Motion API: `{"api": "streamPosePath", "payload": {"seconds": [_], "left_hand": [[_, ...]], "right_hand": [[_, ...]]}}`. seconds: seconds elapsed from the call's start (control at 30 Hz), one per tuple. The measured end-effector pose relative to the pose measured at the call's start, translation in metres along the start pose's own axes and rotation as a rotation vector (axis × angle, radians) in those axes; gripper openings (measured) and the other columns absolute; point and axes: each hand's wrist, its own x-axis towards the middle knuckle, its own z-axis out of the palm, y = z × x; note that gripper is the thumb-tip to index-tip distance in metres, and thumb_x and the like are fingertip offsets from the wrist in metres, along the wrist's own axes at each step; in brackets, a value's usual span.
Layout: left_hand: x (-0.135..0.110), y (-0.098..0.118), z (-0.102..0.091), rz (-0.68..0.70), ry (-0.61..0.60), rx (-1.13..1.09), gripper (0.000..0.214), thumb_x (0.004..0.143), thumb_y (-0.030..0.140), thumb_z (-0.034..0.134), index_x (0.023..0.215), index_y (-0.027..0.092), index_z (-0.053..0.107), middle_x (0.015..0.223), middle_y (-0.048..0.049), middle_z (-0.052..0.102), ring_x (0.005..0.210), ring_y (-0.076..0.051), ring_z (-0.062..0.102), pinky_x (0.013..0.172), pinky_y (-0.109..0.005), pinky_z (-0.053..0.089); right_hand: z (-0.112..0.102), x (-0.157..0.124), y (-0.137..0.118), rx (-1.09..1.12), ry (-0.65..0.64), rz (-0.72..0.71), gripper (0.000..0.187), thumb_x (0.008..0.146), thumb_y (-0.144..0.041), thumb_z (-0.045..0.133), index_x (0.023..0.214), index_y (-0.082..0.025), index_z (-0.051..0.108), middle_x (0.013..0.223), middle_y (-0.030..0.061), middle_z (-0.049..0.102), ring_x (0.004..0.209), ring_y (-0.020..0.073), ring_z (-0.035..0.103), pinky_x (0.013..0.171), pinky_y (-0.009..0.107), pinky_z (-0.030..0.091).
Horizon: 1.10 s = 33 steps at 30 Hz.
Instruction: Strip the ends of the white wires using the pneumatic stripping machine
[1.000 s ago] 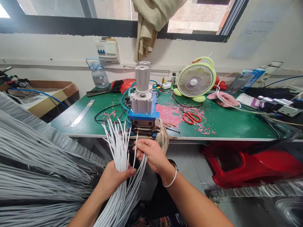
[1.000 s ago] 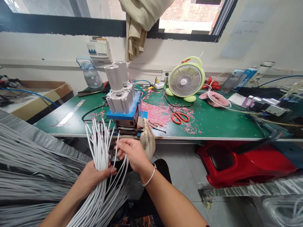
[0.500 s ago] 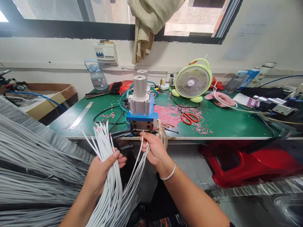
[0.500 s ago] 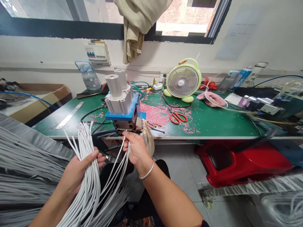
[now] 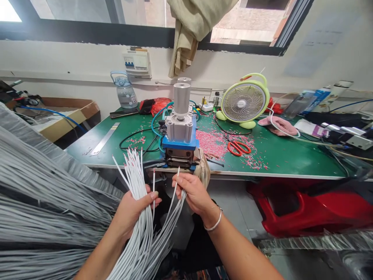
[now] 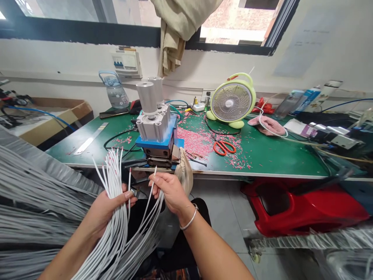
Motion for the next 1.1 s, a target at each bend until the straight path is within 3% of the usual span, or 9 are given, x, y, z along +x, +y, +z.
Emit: {"api": "streamPosePath", "payload": {"seconds": [0.13, 0.23, 0.3, 0.47, 0.53, 0.8, 0.93, 1.1], "left_hand": [[0.000, -0.001, 0.003, 0.063, -0.030, 0.133, 0.035, 0.053, 0.022, 0.074, 0.075, 0.016, 0.047, 0.057, 0.0017, 0.060, 0.058, -0.016, 0.062, 0.058, -0.027, 0.047], [0.000, -0.003, 0.005, 0.170, -0.062, 0.331, 0.030, 0.054, 0.025, 0.073, 0.071, 0.014, 0.051, 0.055, 0.0011, 0.060, 0.054, -0.013, 0.058, 0.053, -0.022, 0.045], [-0.001, -0.001, 0.006, 0.202, -0.049, 0.405, 0.027, 0.055, 0.026, 0.072, 0.071, 0.013, 0.054, 0.055, 0.0002, 0.060, 0.053, -0.012, 0.058, 0.052, -0.020, 0.045], [-0.003, 0.021, 0.011, 0.169, 0.114, 0.036, 0.030, 0.058, 0.019, 0.070, 0.083, 0.014, 0.053, 0.067, -0.0040, 0.065, 0.066, -0.019, 0.065, 0.061, -0.028, 0.053], [-0.004, 0.032, 0.015, 0.207, 0.172, -0.054, 0.026, 0.060, 0.015, 0.068, 0.082, 0.014, 0.054, 0.065, -0.0023, 0.064, 0.063, -0.018, 0.065, 0.058, -0.026, 0.053], [0.003, 0.044, 0.025, 0.293, 0.200, -0.208, 0.013, 0.066, 0.013, 0.063, 0.078, 0.015, 0.058, 0.065, 0.0010, 0.062, 0.061, -0.012, 0.064, 0.057, -0.021, 0.053], [0.004, 0.043, 0.023, 0.262, 0.184, -0.244, 0.012, 0.067, 0.015, 0.062, 0.078, 0.016, 0.059, 0.064, 0.0012, 0.061, 0.061, -0.012, 0.063, 0.058, -0.023, 0.054], [0.004, 0.031, 0.014, 0.102, 0.102, -0.270, 0.020, 0.068, 0.014, 0.059, 0.088, 0.015, 0.060, 0.065, 0.0004, 0.060, 0.060, -0.012, 0.061, 0.062, -0.030, 0.054]], "right_hand": [[0.006, -0.003, -0.001, -0.043, -0.016, 0.006, 0.021, 0.068, -0.030, 0.064, 0.081, -0.013, 0.062, 0.067, 0.0010, 0.056, 0.056, 0.0071, 0.051, 0.055, 0.021, 0.041], [0.014, -0.004, 0.001, -0.214, -0.073, 0.057, 0.024, 0.069, -0.034, 0.062, 0.078, -0.012, 0.062, 0.061, 0.0001, 0.055, 0.048, 0.0053, 0.046, 0.046, 0.018, 0.035], [0.018, -0.002, 0.002, -0.242, -0.037, 0.055, 0.026, 0.072, -0.037, 0.058, 0.073, -0.011, 0.062, 0.059, 0.0005, 0.055, 0.042, 0.0036, 0.042, 0.040, 0.017, 0.029], [0.019, 0.006, -0.007, 0.011, 0.126, 0.024, 0.024, 0.071, -0.035, 0.058, 0.073, -0.012, 0.060, 0.063, 0.0002, 0.056, 0.034, 0.0007, 0.035, 0.034, 0.017, 0.020], [0.019, 0.009, -0.012, 0.096, 0.172, 0.032, 0.023, 0.070, -0.034, 0.060, 0.070, -0.012, 0.058, 0.060, -0.0014, 0.054, 0.034, 0.0002, 0.032, 0.034, 0.017, 0.019], [0.017, 0.019, -0.020, 0.229, 0.296, 0.055, 0.021, 0.067, -0.030, 0.062, 0.069, -0.011, 0.055, 0.054, -0.0040, 0.048, 0.033, -0.0005, 0.027, 0.034, 0.016, 0.016], [0.012, 0.014, -0.018, 0.166, 0.217, -0.018, 0.021, 0.069, -0.032, 0.061, 0.067, -0.012, 0.054, 0.054, -0.0041, 0.048, 0.034, -0.0001, 0.027, 0.034, 0.017, 0.018], [0.004, -0.002, -0.010, -0.036, 0.027, -0.046, 0.025, 0.075, -0.035, 0.056, 0.065, -0.012, 0.056, 0.047, -0.0045, 0.043, 0.036, 0.0015, 0.027, 0.037, 0.018, 0.021]]}}
